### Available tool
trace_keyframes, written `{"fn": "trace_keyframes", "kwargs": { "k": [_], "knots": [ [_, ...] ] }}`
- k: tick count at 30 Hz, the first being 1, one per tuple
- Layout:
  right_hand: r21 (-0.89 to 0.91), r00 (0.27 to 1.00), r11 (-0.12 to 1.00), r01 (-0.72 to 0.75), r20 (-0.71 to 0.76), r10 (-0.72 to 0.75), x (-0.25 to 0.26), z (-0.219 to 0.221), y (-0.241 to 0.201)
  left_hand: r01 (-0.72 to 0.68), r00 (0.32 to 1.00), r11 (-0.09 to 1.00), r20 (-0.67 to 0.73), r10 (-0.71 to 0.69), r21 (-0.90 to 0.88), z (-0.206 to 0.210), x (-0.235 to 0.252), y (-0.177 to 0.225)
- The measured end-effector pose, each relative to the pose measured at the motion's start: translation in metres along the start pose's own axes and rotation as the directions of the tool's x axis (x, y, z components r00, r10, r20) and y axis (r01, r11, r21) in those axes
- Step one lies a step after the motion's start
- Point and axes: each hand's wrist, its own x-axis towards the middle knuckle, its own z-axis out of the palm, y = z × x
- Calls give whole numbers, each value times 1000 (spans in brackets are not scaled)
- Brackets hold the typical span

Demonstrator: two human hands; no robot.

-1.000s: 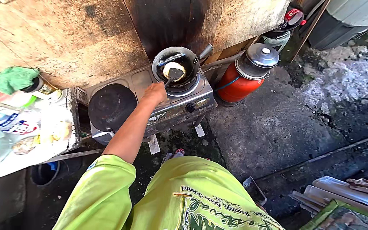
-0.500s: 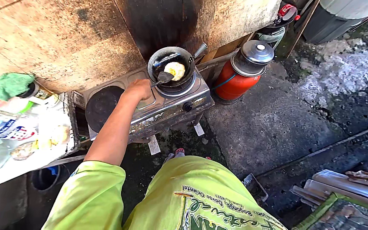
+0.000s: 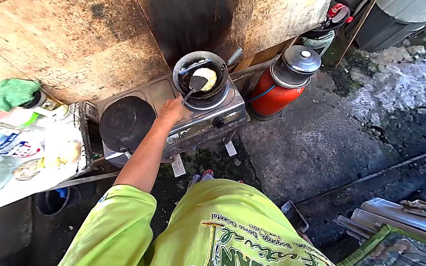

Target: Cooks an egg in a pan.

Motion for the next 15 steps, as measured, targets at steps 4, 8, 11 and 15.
{"fn": "trace_keyframes", "kwargs": {
  "k": [4, 8, 11, 15],
  "knots": [
    [-25, 1000, 999, 24, 4, -24, 44, 12, 51, 12, 1000, 1000, -9, -11, 27, 9, 2, -2],
    [-60, 1000, 998, 17, -13, -18, 79, 22, 89, 22, 1000, 999, -1, -22, 42, 9, 4, 0],
    [-58, 1000, 998, 13, -7, -14, 74, 20, 84, 5, 1000, 1000, 11, -5, 17, 0, 1, 0],
    [-23, 999, 999, 29, -23, -29, 60, 21, 72, -3, 1000, 1000, 7, 3, 11, -8, -10, -2]
  ]
}}
